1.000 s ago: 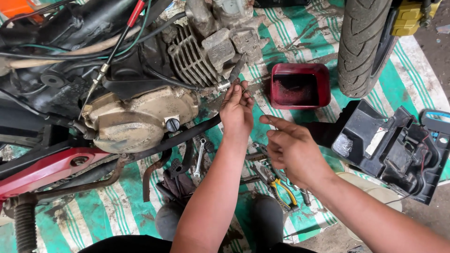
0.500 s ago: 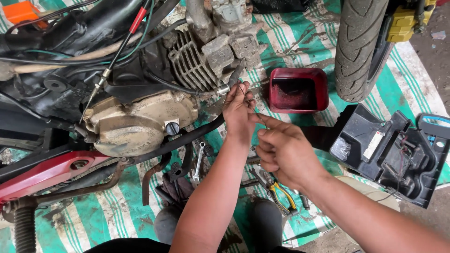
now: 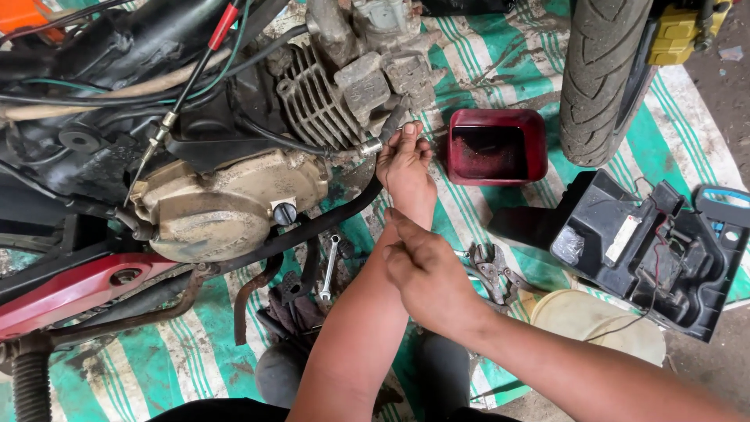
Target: The person sits on a tarp and works on a motorcycle engine, using pliers to strip a wire and a brush to clean the engine casing. They also handle a motorcycle battery and use a wrench on the engine.
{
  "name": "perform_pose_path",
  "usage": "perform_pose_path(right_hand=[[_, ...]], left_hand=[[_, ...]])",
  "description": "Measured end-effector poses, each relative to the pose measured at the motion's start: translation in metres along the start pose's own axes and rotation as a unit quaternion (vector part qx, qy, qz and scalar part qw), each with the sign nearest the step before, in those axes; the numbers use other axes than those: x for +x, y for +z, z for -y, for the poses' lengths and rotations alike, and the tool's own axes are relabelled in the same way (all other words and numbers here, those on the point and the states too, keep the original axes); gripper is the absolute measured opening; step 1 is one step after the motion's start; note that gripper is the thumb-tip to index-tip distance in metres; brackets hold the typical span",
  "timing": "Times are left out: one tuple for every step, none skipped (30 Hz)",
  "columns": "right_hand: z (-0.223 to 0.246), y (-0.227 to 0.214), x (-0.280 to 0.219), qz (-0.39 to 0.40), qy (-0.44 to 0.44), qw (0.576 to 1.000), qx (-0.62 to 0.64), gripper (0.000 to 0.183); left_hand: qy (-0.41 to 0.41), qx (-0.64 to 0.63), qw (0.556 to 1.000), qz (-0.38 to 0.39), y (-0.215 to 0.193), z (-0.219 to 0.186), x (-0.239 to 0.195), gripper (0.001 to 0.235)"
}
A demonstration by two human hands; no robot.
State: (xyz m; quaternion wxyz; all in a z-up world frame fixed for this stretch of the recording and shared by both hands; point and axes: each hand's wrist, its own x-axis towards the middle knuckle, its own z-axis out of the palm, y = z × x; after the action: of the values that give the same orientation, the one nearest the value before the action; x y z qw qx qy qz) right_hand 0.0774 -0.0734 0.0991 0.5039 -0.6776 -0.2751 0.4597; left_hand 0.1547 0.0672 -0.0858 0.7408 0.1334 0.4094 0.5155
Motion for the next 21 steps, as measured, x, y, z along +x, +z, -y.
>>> perform_pose_path(right_hand=[[0.005, 0.003, -0.003, -0.007, -0.006, 0.999, -0.05, 0.048], [0.01, 0.006, -0.006, -0.014, -0.013, 0.995, -0.1, 0.046], [0.008, 0.009, -0.007, -0.014, -0.012, 0.995, -0.099, 0.046], [0.006, 0.013, -0.008, -0.011, -0.006, 0.992, -0.129, 0.038], [0.005, 0.016, -0.008, -0.008, -0.001, 0.987, -0.159, 0.033], [0.011, 0.018, -0.007, -0.009, -0.002, 0.987, -0.158, 0.033], [0.017, 0.019, -0.006, 0.004, -0.016, 0.986, -0.166, 0.029], [0.024, 0.02, -0.006, 0.017, -0.029, 0.984, -0.174, 0.027], [0.015, 0.02, -0.003, 0.018, -0.031, 0.984, -0.174, 0.027], [0.007, 0.021, 0.0, 0.024, -0.036, 0.981, -0.188, 0.028], [-0.002, 0.023, 0.002, 0.032, -0.04, 0.978, -0.201, 0.03], [-0.001, 0.023, -0.001, 0.033, -0.041, 0.979, -0.199, 0.03], [0.001, 0.024, -0.003, 0.052, -0.03, 0.975, -0.212, 0.043], [0.002, 0.024, -0.006, 0.07, -0.02, 0.971, -0.226, 0.066], [0.001, 0.024, -0.008, 0.07, -0.02, 0.972, -0.225, 0.066], [0.001, 0.024, -0.012, 0.072, -0.01, 0.971, -0.227, 0.076], [0.0, 0.022, -0.014, 0.073, 0.0, 0.97, -0.23, 0.086], [0.007, 0.022, -0.016, 0.074, -0.002, 0.97, -0.23, 0.086], [0.013, 0.023, -0.019, 0.069, 0.003, 0.964, -0.257, 0.082], [0.018, 0.023, -0.022, 0.064, 0.009, 0.957, -0.284, 0.078], [0.029, 0.025, -0.025, 0.065, 0.009, 0.957, -0.284, 0.078]], left_hand=[[0.007, -0.001, 1.0, 0.0, 0.0, 0.0, 0.0, 0.014], [0.013, -0.001, 1.0, -0.001, 0.0, 0.001, -0.001, 0.014], [0.013, 0.0, 1.0, -0.001, -0.003, 0.004, 0.002, 0.014], [0.023, 0.015, 1.0, 0.001, -0.005, 0.007, 0.004, 0.012], [0.034, 0.03, 0.999, 0.004, -0.006, 0.009, 0.008, 0.011], [0.034, 0.031, 0.999, 0.005, -0.006, 0.006, 0.009, 0.011], [0.053, 0.07, 0.996, 0.009, -0.008, 0.005, 0.008, 0.011], [0.071, 0.109, 0.991, 0.014, -0.01, 0.003, 0.007, 0.013], [0.073, 0.108, 0.991, 0.014, -0.016, 0.001, 0.008, 0.013], [0.069, 0.129, 0.988, 0.044, -0.022, -0.002, 0.01, 0.014], [0.065, 0.151, 0.984, 0.074, -0.031, -0.005, 0.01, 0.019], [0.066, 0.153, 0.983, 0.073, -0.04, -0.009, 0.008, 0.019], [0.022, 0.144, 0.982, 0.117, -0.048, -0.013, 0.006, 0.023], [-0.021, 0.136, 0.978, 0.16, -0.056, -0.017, 0.004, 0.031], [-0.02, 0.136, 0.977, 0.16, -0.084, -0.001, 0.02, 0.031], [-0.132, 0.086, 0.966, 0.207, -0.112, 0.016, 0.036, 0.045], [-0.241, 0.034, 0.937, 0.251, -0.138, 0.032, 0.053, 0.061], [-0.239, 0.034, 0.937, 0.252, -0.136, -0.013, 0.015, 0.061], [-0.256, 0.021, 0.935, 0.243, -0.121, -0.055, -0.022, 0.067], [-0.273, 0.008, 0.933, 0.234, -0.097, -0.097, -0.067, 0.076], [-0.272, 0.008, 0.933, 0.234, -0.096, -0.11, -0.075, 0.076]])
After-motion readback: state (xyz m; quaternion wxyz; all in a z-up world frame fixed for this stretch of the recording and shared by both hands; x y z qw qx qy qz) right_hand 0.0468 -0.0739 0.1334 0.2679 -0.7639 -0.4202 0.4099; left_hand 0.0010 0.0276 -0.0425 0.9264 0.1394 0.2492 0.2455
